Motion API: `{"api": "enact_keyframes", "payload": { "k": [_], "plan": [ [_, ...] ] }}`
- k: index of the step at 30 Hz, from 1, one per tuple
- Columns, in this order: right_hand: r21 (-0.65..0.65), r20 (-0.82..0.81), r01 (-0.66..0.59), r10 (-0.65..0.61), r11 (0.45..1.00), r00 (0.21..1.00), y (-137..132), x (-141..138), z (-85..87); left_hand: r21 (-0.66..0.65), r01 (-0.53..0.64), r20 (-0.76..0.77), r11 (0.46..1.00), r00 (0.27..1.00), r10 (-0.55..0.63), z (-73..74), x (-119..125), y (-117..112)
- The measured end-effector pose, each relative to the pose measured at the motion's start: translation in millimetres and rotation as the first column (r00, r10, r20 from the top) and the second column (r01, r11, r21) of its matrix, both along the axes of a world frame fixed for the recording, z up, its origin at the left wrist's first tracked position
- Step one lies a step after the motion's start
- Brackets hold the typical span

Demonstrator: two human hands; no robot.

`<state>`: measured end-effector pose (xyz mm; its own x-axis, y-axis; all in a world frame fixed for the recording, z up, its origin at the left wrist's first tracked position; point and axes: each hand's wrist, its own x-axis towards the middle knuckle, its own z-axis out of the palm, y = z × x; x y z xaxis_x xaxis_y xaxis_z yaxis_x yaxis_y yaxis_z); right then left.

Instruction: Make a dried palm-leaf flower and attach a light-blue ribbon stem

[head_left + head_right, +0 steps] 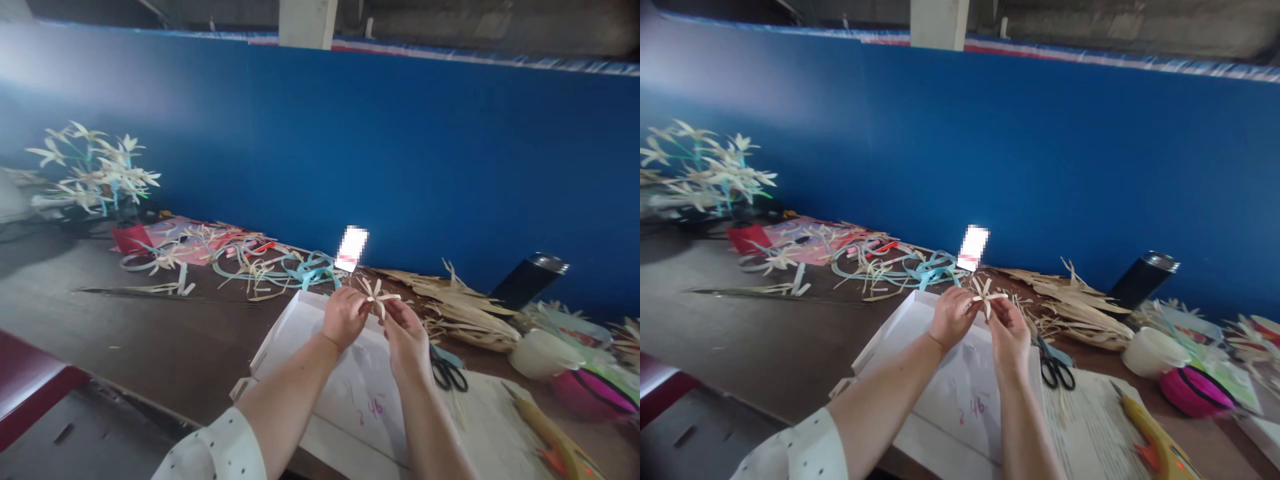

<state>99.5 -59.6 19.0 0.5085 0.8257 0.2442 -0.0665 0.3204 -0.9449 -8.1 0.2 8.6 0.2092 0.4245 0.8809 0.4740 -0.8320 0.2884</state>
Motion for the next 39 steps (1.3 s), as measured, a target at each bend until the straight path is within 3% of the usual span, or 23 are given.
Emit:
{"api": "enact_keyframes", "payload": {
  "k": [8,18,25,35,39],
  "plan": [
    [0.111,-0.036,0.009,-0.005,0.994,0.999,6.6,1.1,-3.6,0.020,0.057,-0.034,0.998,0.998,-0.056,5.0,2.2,-6.6],
    [0.074,-0.014,0.036,-0.035,0.997,0.999,-2.4,0.4,9.6,0.018,0.131,0.016,0.991,0.991,-0.131,11.0,4.7,-12.1],
    [0.038,0.047,0.130,-0.131,0.991,0.990,-2.8,7.1,9.5,-0.101,0.227,0.086,0.969,0.972,-0.219,7.6,8.7,-10.4],
    [-0.033,0.260,0.183,-0.168,0.983,0.951,-7.6,6.2,14.3,-0.090,0.224,0.079,0.970,0.973,-0.218,5.0,9.5,-7.1],
    [-0.006,0.270,0.180,-0.172,0.984,0.947,-7.9,6.0,14.2,-0.075,0.238,0.093,0.968,0.969,-0.230,4.6,8.8,-6.4]
  ]
}}
